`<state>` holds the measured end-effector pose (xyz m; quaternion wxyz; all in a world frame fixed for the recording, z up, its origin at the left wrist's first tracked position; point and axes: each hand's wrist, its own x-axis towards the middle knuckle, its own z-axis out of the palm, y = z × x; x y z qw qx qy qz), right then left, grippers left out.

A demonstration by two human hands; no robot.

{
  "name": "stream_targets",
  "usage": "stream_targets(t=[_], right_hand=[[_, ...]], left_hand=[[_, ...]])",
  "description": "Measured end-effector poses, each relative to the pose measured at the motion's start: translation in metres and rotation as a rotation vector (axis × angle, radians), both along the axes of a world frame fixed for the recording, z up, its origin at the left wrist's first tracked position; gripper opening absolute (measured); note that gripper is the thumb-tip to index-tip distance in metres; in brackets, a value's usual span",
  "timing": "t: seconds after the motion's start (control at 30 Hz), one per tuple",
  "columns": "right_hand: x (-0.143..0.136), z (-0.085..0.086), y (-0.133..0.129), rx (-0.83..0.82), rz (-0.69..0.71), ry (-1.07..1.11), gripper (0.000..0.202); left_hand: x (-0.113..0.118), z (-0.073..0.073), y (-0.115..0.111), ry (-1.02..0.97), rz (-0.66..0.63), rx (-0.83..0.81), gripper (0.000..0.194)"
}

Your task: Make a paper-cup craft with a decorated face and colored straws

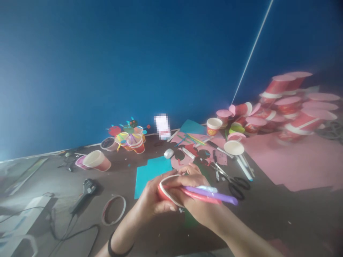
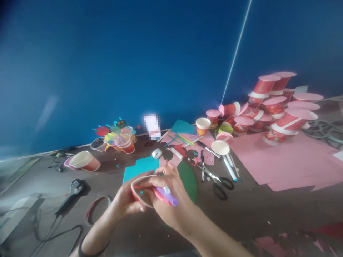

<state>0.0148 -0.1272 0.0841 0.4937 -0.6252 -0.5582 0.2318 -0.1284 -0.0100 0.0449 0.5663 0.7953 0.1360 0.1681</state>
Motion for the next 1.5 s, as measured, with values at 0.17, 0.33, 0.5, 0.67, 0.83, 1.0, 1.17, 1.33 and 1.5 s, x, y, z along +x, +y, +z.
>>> stream_targets(t=[0.17,0.33,0.5,0.67,0.83,1.0,1.17,1.33,1.5], right_hand=[[0.001,-0.002,-0.001,0.014,0.031,0.097,0.021],[0.003,0.003,-0.001,0.016,0.028,0.051,0.021],[0.003,0.002,0.0,0.018,0.014,0.017,0.019],[0.003,-0.002,0.0,0.03,0.016,0.036,0.017],[0.002,-0.006,0.002,0.056,-0.008,0.026,0.013],[-0.003,-0.006,0.001,0.118,-0.023,0.177,0.014],[-0.006,-0.008,0.0,0.116,-0.04,0.22,0.017],[-0.005,-0.014,0.001,0.078,-0.02,0.222,0.007],[-0.005,-0.011,0.003,0.064,0.008,0.164,0.015]], left_hand=[[-0.002,-0.003,0.003,0.027,-0.001,0.04,0.089],[-0.001,0.0,0.004,0.033,-0.022,0.09,0.086],[-0.001,-0.001,0.003,0.019,-0.024,0.097,0.087],[0.001,0.001,0.0,-0.003,-0.005,0.131,0.09],[0.002,-0.006,0.0,-0.014,0.052,0.127,0.088],[0.002,-0.004,0.004,-0.052,0.073,0.183,0.085],[0.0,-0.001,0.004,-0.077,0.034,0.237,0.083],[-0.001,-0.004,0.001,-0.016,0.022,0.283,0.086],[0.004,0.0,-0.005,0.007,0.039,0.263,0.088]])
